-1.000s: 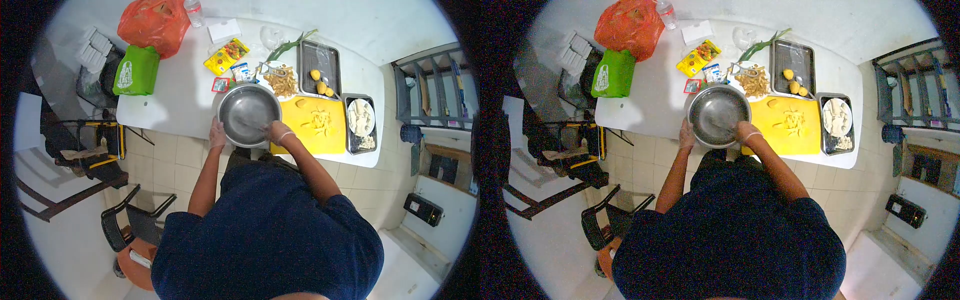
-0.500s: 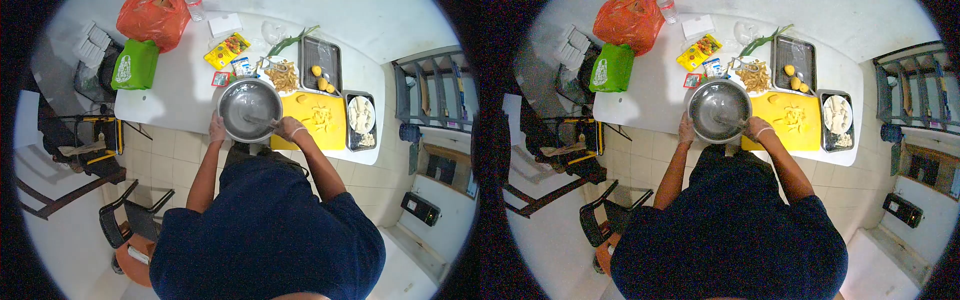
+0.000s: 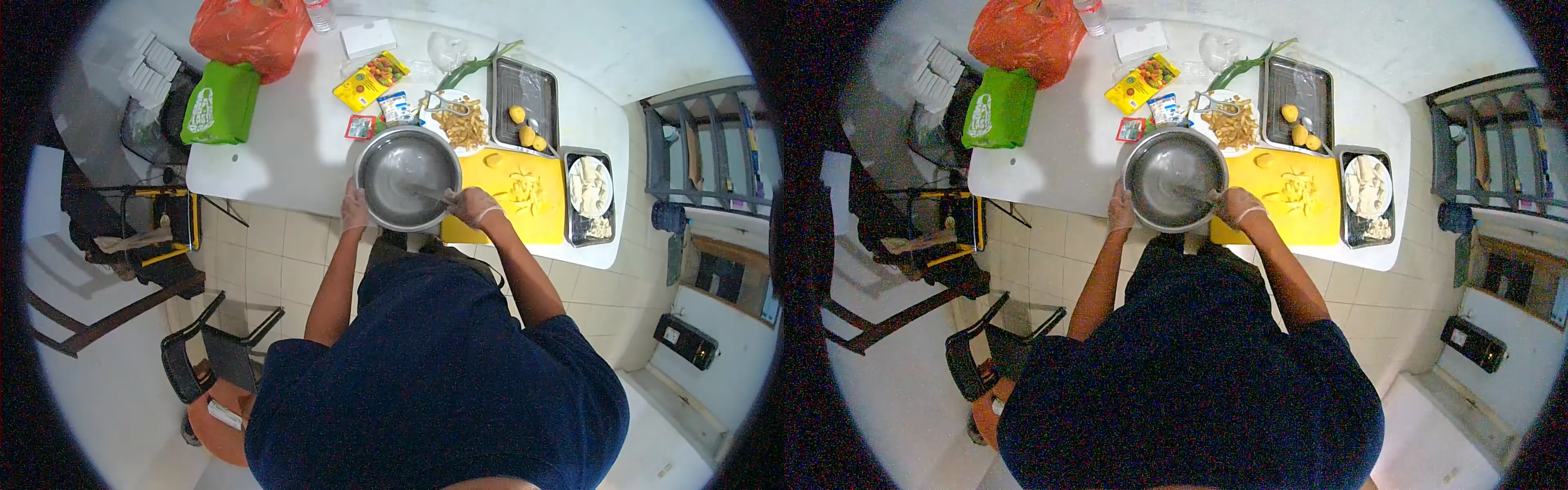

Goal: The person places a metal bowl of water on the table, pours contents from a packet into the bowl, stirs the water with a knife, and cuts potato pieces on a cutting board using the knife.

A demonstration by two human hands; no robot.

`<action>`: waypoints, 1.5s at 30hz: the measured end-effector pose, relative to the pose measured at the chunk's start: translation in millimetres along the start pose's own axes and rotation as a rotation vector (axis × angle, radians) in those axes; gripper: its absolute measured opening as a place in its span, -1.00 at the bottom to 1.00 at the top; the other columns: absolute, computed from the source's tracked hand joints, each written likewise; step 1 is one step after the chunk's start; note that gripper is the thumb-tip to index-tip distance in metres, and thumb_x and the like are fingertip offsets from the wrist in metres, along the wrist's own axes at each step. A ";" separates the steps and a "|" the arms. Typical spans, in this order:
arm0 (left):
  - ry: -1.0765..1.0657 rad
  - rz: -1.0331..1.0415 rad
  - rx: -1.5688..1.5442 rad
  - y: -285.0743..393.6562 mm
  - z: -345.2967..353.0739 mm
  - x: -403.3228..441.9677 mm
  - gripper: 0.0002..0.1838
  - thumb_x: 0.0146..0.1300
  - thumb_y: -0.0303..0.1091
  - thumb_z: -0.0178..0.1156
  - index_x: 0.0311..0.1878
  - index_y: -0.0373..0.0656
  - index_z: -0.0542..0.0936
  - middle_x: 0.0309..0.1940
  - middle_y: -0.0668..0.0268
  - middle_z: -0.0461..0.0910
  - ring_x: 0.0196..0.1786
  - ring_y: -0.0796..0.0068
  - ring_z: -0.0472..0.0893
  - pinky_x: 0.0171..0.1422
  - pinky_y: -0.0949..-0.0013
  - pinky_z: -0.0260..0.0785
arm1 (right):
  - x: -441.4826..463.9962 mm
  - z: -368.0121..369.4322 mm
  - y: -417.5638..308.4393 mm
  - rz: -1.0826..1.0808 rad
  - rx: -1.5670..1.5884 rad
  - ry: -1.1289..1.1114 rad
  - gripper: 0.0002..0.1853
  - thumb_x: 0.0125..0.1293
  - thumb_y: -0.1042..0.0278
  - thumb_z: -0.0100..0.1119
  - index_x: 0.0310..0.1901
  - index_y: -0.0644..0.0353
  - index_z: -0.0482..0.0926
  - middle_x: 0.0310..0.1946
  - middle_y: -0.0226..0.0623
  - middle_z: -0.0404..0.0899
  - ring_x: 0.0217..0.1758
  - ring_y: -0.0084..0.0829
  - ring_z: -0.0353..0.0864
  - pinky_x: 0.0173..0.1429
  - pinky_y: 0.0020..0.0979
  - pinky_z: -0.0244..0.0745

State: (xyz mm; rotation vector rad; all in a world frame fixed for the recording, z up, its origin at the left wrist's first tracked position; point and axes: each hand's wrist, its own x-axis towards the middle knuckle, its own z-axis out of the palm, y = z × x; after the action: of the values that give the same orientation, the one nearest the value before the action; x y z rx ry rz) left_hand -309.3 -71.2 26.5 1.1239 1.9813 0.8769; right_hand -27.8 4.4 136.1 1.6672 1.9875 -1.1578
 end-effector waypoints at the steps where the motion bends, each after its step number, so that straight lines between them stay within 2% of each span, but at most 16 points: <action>1: -0.012 -0.025 -0.005 1.8 -1.1 0.5 -0.52 0.34 -0.28 -0.10 0.29 -0.26 0.25 0.16 -0.08 0.38 0.22 -0.03 0.37 0.28 0.18 0.20 | -0.9 0.3 -2.1 0.029 0.016 0.026 -0.55 0.19 -0.05 0.08 -0.22 0.24 0.61 -0.29 0.17 0.55 -0.14 0.01 0.57 -0.01 -0.13 0.44; 5: 0.024 0.053 0.057 -11.4 3.7 5.9 -0.50 0.35 -0.24 -0.11 0.29 -0.26 0.25 0.18 -0.10 0.36 0.23 -0.04 0.37 0.28 0.18 0.20 | 7.8 13.0 0.3 0.056 0.045 0.060 -0.53 0.21 -0.13 0.03 -0.25 0.17 0.63 -0.31 0.17 0.55 -0.16 0.02 0.57 -0.01 -0.12 0.43; 8: 0.032 0.031 0.056 -8.4 2.9 2.4 -0.50 0.34 -0.23 -0.11 0.29 -0.26 0.26 0.15 -0.12 0.38 0.21 -0.04 0.39 0.26 0.17 0.21 | 17.2 18.3 15.2 -0.074 -0.093 -0.064 -0.57 0.21 -0.12 0.03 -0.16 0.08 0.62 -0.32 0.15 0.56 -0.17 0.02 0.57 -0.04 -0.11 0.44; 11: 0.027 0.005 0.035 -0.7 0.0 3.0 -0.50 0.33 -0.24 -0.11 0.29 -0.25 0.25 0.11 -0.13 0.41 0.17 -0.05 0.42 0.23 0.15 0.23 | -1.1 1.4 6.4 -0.099 -0.083 0.002 -0.58 0.20 -0.07 0.06 -0.02 -0.02 0.56 -0.32 0.12 0.56 -0.18 0.02 0.58 -0.07 -0.12 0.46; 14: 0.032 0.039 0.004 -14.7 5.5 5.2 -0.50 0.33 -0.25 -0.11 0.30 -0.21 0.24 0.08 -0.13 0.44 0.14 -0.06 0.45 0.21 0.14 0.25 | 6.2 19.0 10.2 -0.158 -0.115 0.054 -0.57 0.17 -0.03 0.10 0.06 -0.11 0.50 -0.31 0.08 0.57 -0.19 0.01 0.58 -0.07 -0.12 0.47; 16: 0.010 0.064 -0.038 -10.9 5.0 5.9 -0.50 0.32 -0.27 -0.11 0.31 -0.17 0.23 0.07 -0.12 0.45 0.12 -0.06 0.46 0.19 0.13 0.26 | 14.5 29.5 21.1 -0.156 -0.121 0.006 -0.58 0.19 -0.01 0.09 0.07 -0.11 0.49 -0.32 0.08 0.57 -0.20 0.01 0.58 -0.08 -0.11 0.47; 18: -0.007 -0.032 -0.034 -7.1 3.3 2.9 -0.51 0.32 -0.28 -0.11 0.32 -0.14 0.23 0.05 -0.10 0.47 0.10 -0.06 0.47 0.19 0.13 0.26 | 19.2 30.3 24.7 -0.162 -0.130 -0.042 -0.59 0.20 0.01 0.07 0.08 -0.12 0.49 -0.33 0.08 0.57 -0.21 0.02 0.58 -0.08 -0.11 0.48; 19: -0.013 -0.080 -0.031 -5.0 1.6 1.2 -0.51 0.32 -0.28 -0.11 0.32 -0.12 0.23 0.04 -0.09 0.48 0.10 -0.06 0.48 0.18 0.12 0.27 | 17.7 26.3 23.5 -0.072 -0.139 -0.039 -0.60 0.21 0.03 0.06 0.07 -0.11 0.50 -0.32 0.08 0.57 -0.20 0.01 0.58 -0.07 -0.11 0.48; 22: 0.028 -0.051 0.051 5.8 -0.8 -2.3 -0.51 0.33 -0.29 -0.10 0.32 -0.10 0.23 0.03 -0.09 0.48 0.09 -0.06 0.48 0.18 0.12 0.27 | -6.8 3.9 1.6 -0.067 -0.077 0.105 -0.63 0.19 0.04 0.08 0.00 -0.04 0.56 -0.29 0.07 0.57 -0.18 0.00 0.58 -0.05 -0.12 0.47; 25: 0.034 -0.001 -0.057 9.8 0.1 -3.3 -0.51 0.33 -0.28 -0.10 0.32 -0.10 0.23 0.01 -0.11 0.49 0.08 -0.07 0.48 0.18 0.12 0.27 | 19.1 30.0 10.1 -0.096 -0.059 0.083 -0.64 0.18 0.05 0.11 -0.07 0.06 0.59 -0.29 0.07 0.57 -0.18 0.01 0.58 -0.05 -0.10 0.46; 28: 0.023 -0.058 0.036 1.5 0.9 0.6 -0.51 0.33 -0.28 -0.09 0.32 -0.12 0.23 0.03 -0.11 0.48 0.09 -0.06 0.48 0.18 0.12 0.27 | 6.5 21.8 -6.7 -0.295 -0.065 0.023 -0.63 0.19 0.04 0.10 -0.11 0.14 0.59 -0.30 0.10 0.57 -0.20 0.02 0.58 -0.07 -0.09 0.45; 32: -0.010 -0.063 -0.037 0.9 -1.3 1.5 -0.49 0.34 -0.23 -0.10 0.32 -0.18 0.22 0.10 -0.10 0.44 0.17 -0.04 0.43 0.22 0.15 0.24 | -6.4 0.2 -7.1 -0.097 -0.129 -0.035 -0.62 0.20 0.04 0.10 -0.21 0.22 0.62 -0.32 0.10 0.58 -0.19 0.00 0.59 -0.03 -0.12 0.44; 35: -0.005 -0.081 -0.029 5.7 -2.9 -2.3 -0.48 0.35 -0.21 -0.12 0.33 -0.19 0.21 0.15 -0.09 0.40 0.22 -0.02 0.39 0.27 0.18 0.21 | -1.3 -3.5 5.6 0.058 -0.073 0.025 -0.63 0.20 0.03 0.09 -0.14 0.16 0.60 -0.33 0.09 0.58 -0.19 0.00 0.59 -0.04 -0.11 0.46; 38: -0.007 -0.053 0.005 -9.2 4.7 3.4 -0.48 0.36 -0.21 -0.13 0.34 -0.17 0.21 0.18 -0.06 0.38 0.24 0.01 0.37 0.30 0.21 0.19 | 24.7 20.5 27.5 -0.117 -0.099 0.125 -0.63 0.22 0.01 0.05 -0.07 0.06 0.58 -0.32 0.09 0.58 -0.21 0.01 0.59 -0.05 -0.10 0.46; 41: -0.030 -0.038 -0.063 -18.2 6.9 6.1 -0.49 0.35 -0.24 -0.12 0.34 -0.17 0.22 0.18 -0.02 0.39 0.24 0.06 0.38 0.30 0.24 0.19 | 49.3 44.0 24.0 -0.207 -0.114 0.097 -0.64 0.24 0.02 0.03 -0.02 -0.01 0.56 -0.29 0.09 0.57 -0.19 0.01 0.58 -0.04 -0.10 0.46; 45: -0.045 0.004 -0.222 -52.2 18.4 17.3 -0.50 0.34 -0.30 -0.09 0.33 -0.17 0.23 0.16 0.00 0.42 0.22 0.10 0.41 0.27 0.24 0.22 | 49.5 56.3 17.1 -0.271 -0.144 -0.080 -0.65 0.24 0.01 0.02 -0.07 0.01 0.59 -0.24 0.06 0.57 -0.14 0.01 0.57 -0.01 -0.11 0.45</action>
State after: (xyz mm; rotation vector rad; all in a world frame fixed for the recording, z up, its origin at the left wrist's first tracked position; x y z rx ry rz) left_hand -323.4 -72.6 -29.8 1.0110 1.7959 1.0361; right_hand -40.6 -2.9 60.6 1.2914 2.2372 -1.1179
